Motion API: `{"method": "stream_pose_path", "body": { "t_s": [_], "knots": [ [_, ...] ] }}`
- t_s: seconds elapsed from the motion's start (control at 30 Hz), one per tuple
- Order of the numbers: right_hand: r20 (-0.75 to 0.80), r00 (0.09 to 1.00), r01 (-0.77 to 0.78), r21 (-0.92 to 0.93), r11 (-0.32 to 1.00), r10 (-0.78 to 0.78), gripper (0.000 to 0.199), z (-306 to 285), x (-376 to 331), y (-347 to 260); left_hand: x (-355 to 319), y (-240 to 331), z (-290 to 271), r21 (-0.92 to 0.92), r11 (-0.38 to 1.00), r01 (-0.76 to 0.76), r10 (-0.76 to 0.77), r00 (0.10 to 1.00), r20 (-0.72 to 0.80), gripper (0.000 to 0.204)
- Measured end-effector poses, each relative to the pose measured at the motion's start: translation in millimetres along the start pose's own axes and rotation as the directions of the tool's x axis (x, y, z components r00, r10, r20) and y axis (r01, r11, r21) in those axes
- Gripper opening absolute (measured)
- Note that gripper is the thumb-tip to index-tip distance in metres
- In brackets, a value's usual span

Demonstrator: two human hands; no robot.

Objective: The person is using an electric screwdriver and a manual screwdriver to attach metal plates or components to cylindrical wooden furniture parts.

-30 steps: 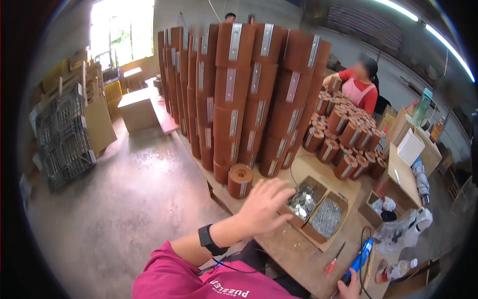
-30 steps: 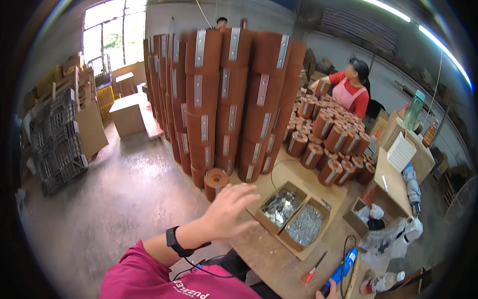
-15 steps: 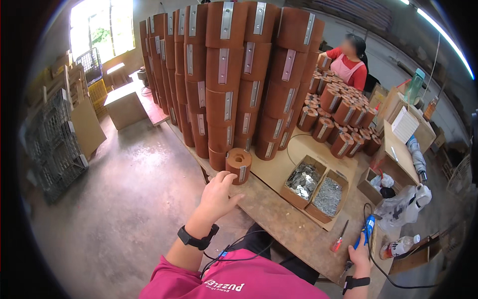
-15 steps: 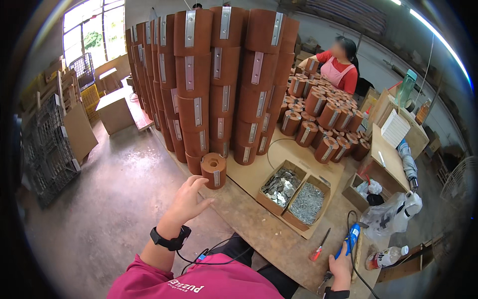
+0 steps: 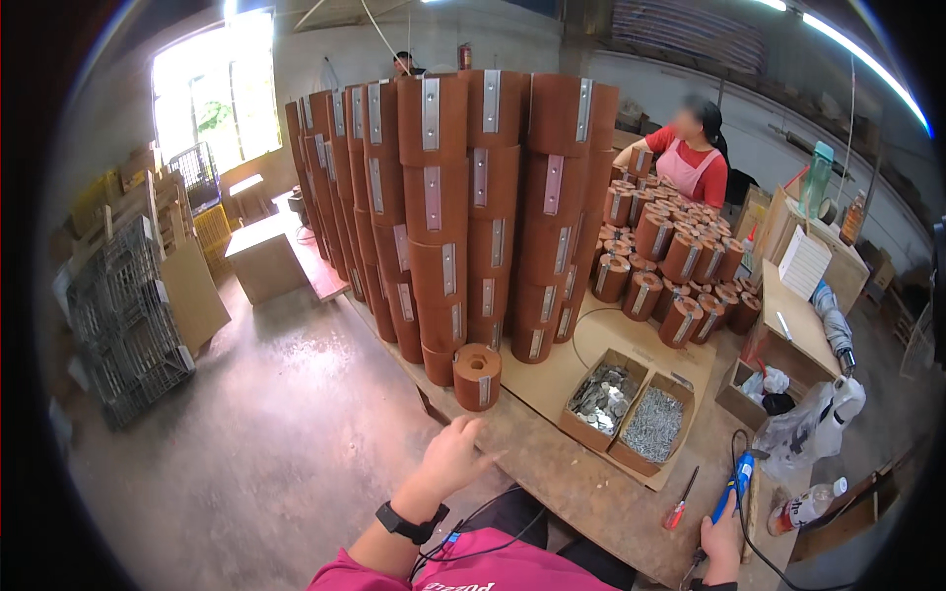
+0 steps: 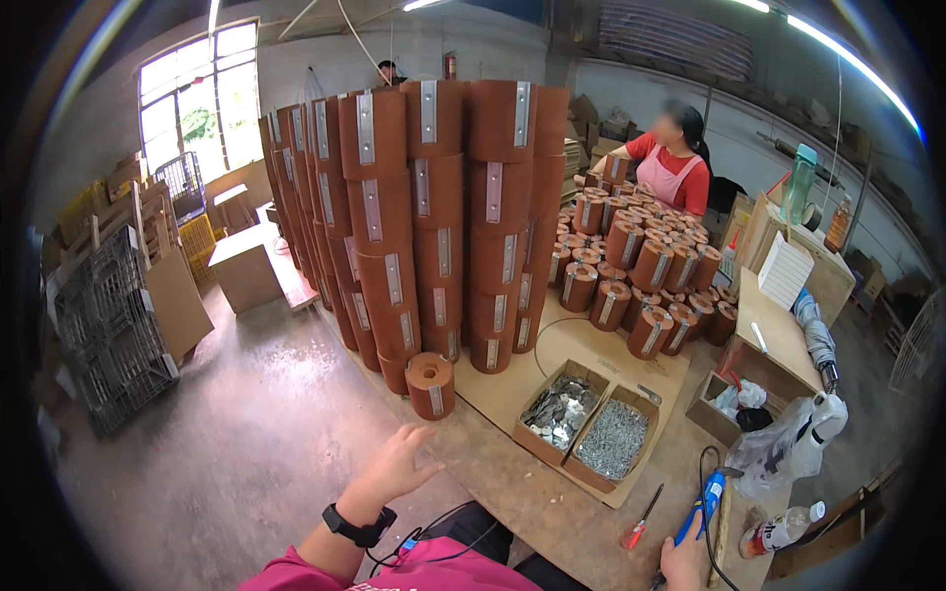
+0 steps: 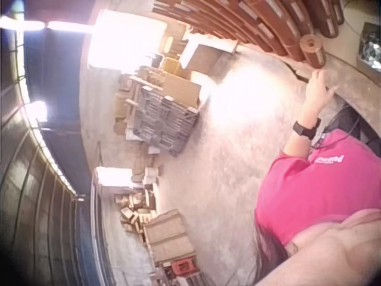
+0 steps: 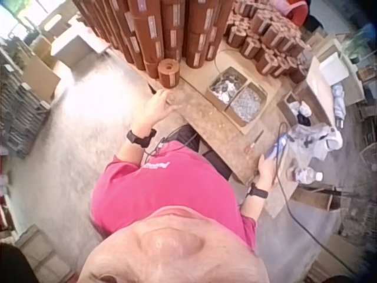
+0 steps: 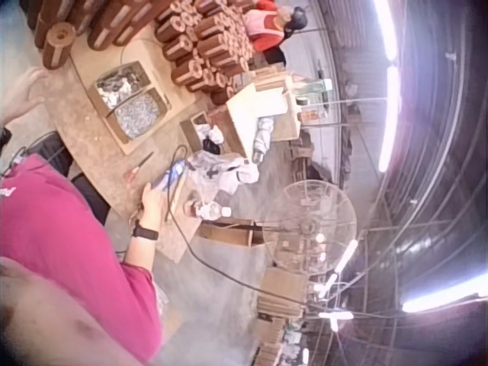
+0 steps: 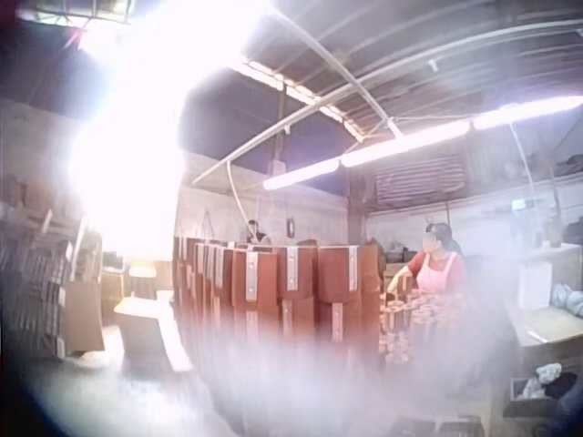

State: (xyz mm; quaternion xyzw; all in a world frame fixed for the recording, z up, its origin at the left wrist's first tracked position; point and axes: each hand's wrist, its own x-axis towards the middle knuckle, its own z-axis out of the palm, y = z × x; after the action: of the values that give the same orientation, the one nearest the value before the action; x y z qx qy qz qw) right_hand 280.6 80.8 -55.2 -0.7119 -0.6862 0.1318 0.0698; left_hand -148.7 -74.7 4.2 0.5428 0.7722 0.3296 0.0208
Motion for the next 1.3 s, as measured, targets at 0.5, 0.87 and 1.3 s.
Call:
{"method": "stream_pose_path", "body": {
  "t_s": [0.5,0.87,1.3],
  "knots": [
    [-0.067,0.965,0.246,-0.088,0.965,-0.252,0.066,-30.1,-30.4,-21.1,15.2,-5.1,60.6,0.075,0.997,-0.011,-0.023,0.903,0.43,0.037],
    [0.442,0.745,0.495,0.136,0.858,-0.499,0.035,-92.7,-28.5,-256.9,63.9,-78.5,-6.4,-0.271,0.952,0.141,0.075,0.752,0.655,0.027],
    [0.467,0.609,0.612,0.239,0.754,-0.641,0.029,-75.0,-66.3,-453.1,84.9,-187.5,-163.0,-0.069,0.987,0.147,-0.058,0.717,0.694,0.032]
  ]
}}
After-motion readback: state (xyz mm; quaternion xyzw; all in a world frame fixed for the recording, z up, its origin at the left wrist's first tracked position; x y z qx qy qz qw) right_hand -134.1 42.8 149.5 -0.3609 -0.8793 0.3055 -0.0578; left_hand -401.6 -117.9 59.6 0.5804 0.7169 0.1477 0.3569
